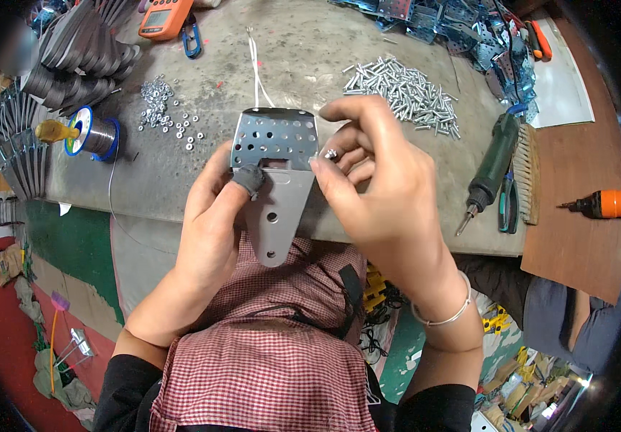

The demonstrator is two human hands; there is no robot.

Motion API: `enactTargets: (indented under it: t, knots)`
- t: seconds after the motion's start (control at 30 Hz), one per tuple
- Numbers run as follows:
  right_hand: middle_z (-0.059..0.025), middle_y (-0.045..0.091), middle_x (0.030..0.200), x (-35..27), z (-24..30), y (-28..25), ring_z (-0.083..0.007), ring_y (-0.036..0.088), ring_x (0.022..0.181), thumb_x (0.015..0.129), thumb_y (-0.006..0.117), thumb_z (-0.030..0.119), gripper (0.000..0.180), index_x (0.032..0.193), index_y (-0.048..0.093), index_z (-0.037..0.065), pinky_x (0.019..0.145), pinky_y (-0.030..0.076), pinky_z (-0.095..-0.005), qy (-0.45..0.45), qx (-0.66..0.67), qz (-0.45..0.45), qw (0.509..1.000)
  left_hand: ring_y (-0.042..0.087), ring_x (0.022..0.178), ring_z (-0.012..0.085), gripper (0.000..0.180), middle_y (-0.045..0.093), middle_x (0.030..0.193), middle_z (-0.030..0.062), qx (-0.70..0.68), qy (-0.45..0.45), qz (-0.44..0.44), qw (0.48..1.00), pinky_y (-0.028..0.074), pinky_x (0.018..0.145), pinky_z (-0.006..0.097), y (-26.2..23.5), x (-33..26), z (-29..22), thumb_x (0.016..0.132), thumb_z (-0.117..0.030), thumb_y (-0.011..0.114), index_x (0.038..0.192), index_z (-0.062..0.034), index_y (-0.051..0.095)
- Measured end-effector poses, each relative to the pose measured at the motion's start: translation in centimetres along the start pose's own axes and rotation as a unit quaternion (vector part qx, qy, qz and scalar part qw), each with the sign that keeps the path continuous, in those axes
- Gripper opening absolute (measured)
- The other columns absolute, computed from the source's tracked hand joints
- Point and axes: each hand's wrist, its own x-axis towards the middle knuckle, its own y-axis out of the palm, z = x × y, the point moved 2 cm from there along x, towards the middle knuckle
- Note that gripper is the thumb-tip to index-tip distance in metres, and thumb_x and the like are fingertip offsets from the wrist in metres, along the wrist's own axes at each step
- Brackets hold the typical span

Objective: The person assembles metal plates and wires using an electric screwdriver to secure them with screws and nuts.

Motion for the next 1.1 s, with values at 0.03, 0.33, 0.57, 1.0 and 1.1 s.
enactTargets:
  t: [0.03, 0.33, 0.57, 1.0, 1.1]
  knots:
    - [-0.0072, 0.059, 0.078, -0.2, 0.0, 0.1, -0.0103, 0.059, 0.065, 0.075, 0.066, -0.001, 0.026, 0.099, 0.055, 0.001, 0.057, 0.049, -0.0233, -0.077, -0.007, -0.055, 0.996, 0.052, 0.100, 0.0128, 0.042, 0.055, 0.112, 0.0087, -0.007, -0.016, 0.016, 1.000, 0.042, 0.087, 0.025, 0.2, 0.0, -0.2, 0.086, -0.004, 0.045, 0.127, 0.0024, 0.042]
    - [-0.0094, 0.059, 0.075, 1.3, 0.0, 2.2, -0.0263, 0.058, 0.065, 0.062, 0.069, -0.002, 0.021, 0.078, 0.057, 0.002, 0.057, 0.048, -0.0325, -0.434, -0.159, -0.054, 0.885, 0.051, 0.110, 0.0185, 0.065, 0.050, 0.124, 0.0118, -0.011, -0.070, 0.056, 0.996, 0.042, 0.092, 0.028, 0.4, -0.7, -0.7, 0.079, 0.005, 0.050, 0.140, 0.0028, 0.026]
    - [-0.0103, 0.061, 0.083, 0.6, 0.1, 1.9, -0.0255, 0.059, 0.073, 0.064, 0.072, 0.005, 0.021, 0.082, 0.062, 0.002, 0.063, 0.050, -0.0328, -0.376, -0.156, -0.023, 0.913, 0.049, 0.108, 0.0135, 0.070, 0.044, 0.128, 0.0124, 0.032, -0.070, 0.098, 0.992, 0.042, 0.088, 0.025, 0.3, -0.8, -0.4, 0.078, 0.006, 0.043, 0.143, 0.0019, 0.018]
    - [-0.0258, 0.054, 0.117, -3.7, -4.5, 2.5, -0.0372, 0.055, 0.105, 0.074, 0.069, 0.029, 0.080, 0.135, 0.032, -0.008, 0.099, 0.036, -0.0488, -0.121, -0.177, -0.167, 0.962, 0.059, 0.097, 0.0291, 0.032, 0.062, 0.105, 0.0148, 0.578, 0.270, 0.164, 0.752, 0.047, 0.081, 0.035, 6.6, 14.9, -6.8, 0.076, -0.007, 0.057, 0.108, -0.0051, 0.060]
    - [-0.0236, 0.060, 0.107, -3.5, -3.7, 2.7, -0.0348, 0.061, 0.096, 0.074, 0.068, 0.026, 0.073, 0.132, 0.038, -0.007, 0.091, 0.044, -0.0464, -0.168, -0.195, -0.185, 0.948, 0.057, 0.097, 0.0312, 0.034, 0.062, 0.099, 0.0130, 0.629, 0.482, 0.061, 0.606, 0.044, 0.086, 0.041, 10.9, 22.2, -5.9, 0.076, -0.007, 0.057, 0.110, -0.0070, 0.059]
